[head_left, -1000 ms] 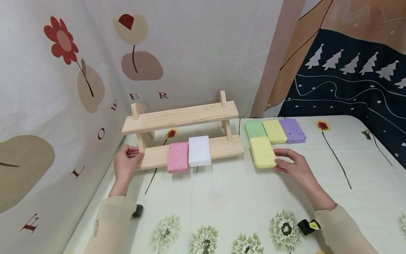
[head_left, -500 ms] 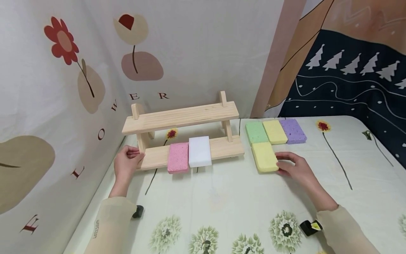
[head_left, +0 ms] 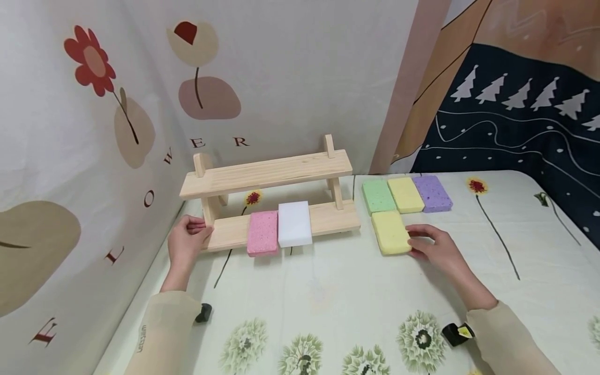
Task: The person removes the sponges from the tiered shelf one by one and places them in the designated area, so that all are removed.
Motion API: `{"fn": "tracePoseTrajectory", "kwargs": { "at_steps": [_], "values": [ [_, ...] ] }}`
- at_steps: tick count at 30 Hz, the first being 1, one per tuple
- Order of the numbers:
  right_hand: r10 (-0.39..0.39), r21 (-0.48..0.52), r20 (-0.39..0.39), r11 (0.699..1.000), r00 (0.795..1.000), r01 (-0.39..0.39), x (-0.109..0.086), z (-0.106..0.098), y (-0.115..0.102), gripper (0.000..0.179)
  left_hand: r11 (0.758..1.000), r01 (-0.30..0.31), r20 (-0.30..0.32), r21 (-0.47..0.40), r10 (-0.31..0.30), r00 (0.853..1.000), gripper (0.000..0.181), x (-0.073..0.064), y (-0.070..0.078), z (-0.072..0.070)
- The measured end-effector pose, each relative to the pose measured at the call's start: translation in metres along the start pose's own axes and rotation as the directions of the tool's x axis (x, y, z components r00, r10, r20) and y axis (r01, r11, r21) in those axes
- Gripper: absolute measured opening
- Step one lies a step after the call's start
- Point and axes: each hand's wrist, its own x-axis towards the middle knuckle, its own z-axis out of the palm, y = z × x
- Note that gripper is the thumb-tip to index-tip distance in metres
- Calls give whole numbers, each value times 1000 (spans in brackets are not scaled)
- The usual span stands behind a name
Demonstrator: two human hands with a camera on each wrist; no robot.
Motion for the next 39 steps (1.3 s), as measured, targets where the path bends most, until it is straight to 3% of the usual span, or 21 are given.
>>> {"fn": "tracePoseTrajectory", "kwargs": {
  "at_steps": [20, 29, 39],
  "values": [
    [12, -32, 70, 999, 997, -10, 1, -4, -3, 49, 1000, -6, -11, -7, 6, 1000, 28, 0, -1, -1],
    [-59, -88, 19, 994, 998, 61, 0, -6, -3, 49, 1000, -22, -20, -6, 22, 1000, 27, -1, 0, 0],
    [-69, -173, -35, 983, 997, 62, -2, -4, -17, 47, 1000, -17, -19, -3, 17, 1000, 27, -1, -1, 1]
  ]
}}
